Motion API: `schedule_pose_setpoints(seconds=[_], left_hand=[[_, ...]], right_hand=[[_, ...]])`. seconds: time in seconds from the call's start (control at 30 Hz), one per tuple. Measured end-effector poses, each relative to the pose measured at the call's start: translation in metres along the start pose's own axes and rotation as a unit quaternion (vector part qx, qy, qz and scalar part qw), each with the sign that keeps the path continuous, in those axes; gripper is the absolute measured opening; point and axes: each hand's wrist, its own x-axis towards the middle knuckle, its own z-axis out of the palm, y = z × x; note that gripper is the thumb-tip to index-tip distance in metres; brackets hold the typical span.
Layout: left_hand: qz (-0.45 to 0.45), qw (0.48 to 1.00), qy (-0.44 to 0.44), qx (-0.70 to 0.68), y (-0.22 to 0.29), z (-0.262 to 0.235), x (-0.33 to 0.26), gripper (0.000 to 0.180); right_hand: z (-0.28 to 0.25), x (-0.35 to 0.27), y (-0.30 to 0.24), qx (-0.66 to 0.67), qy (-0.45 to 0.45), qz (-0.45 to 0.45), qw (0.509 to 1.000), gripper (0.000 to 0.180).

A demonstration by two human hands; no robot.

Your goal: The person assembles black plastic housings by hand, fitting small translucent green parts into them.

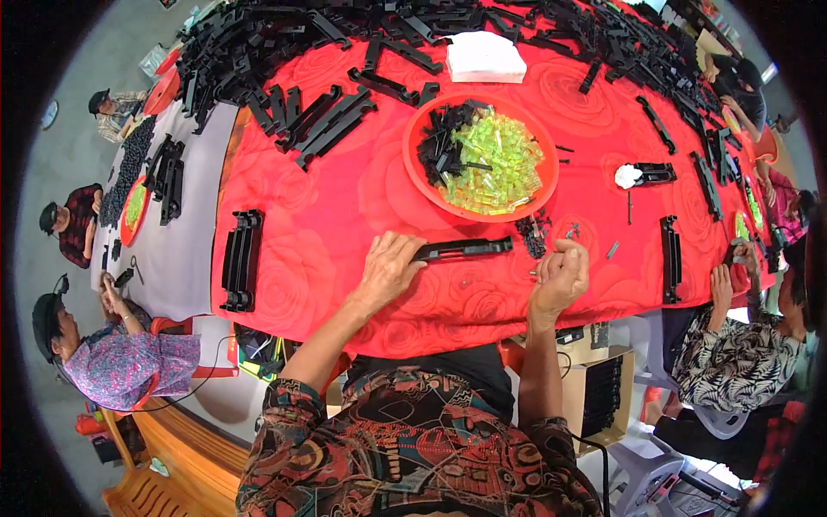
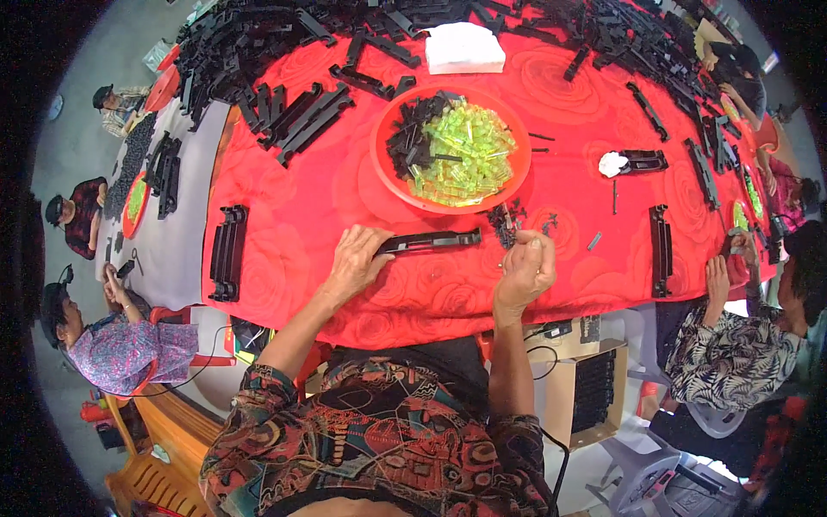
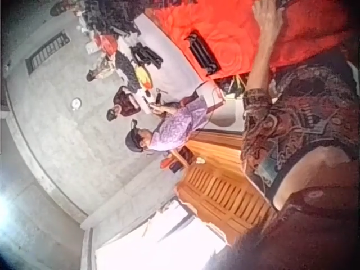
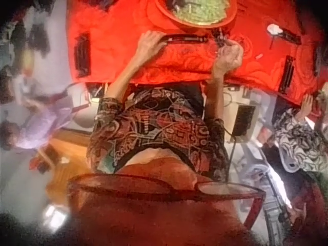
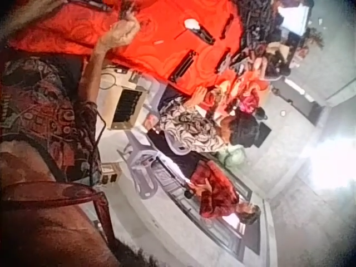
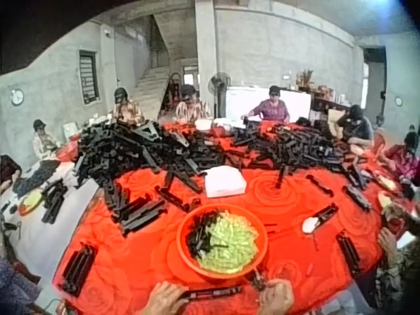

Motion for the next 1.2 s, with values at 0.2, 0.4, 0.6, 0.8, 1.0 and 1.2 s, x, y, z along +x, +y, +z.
schedule_pose_setpoints(seconds=[0.2,0.4,0.6,0.8,1.0,1.2], left_hand=[[-0.016,1.0,-0.006,-0.024,-0.007,0.004,-0.003,0.035],[-0.021,0.998,0.013,-0.051,-0.01,0.002,-0.004,0.034],[-0.022,0.996,0.014,-0.086,-0.013,0.001,-0.003,0.032],[-0.021,0.994,0.015,-0.104,-0.016,0.002,-0.003,0.032],[-0.015,0.995,0.016,-0.099,-0.016,0.0,-0.002,0.032],[-0.007,0.995,0.018,-0.098,-0.018,0.001,-0.006,0.032]], right_hand=[[-0.003,0.006,0.005,-0.109,-0.002,0.025,0.994,0.01],[0.016,0.029,0.001,-0.342,-0.103,-0.03,0.934,0.004],[0.06,0.062,0.01,-0.501,-0.255,-0.196,0.804,0.009],[0.083,0.078,0.033,-0.634,-0.438,-0.185,0.61,0.01],[0.083,0.083,0.047,-0.655,-0.463,-0.176,0.571,0.012],[0.085,0.069,0.035,-0.642,-0.416,-0.186,0.616,0.015]])
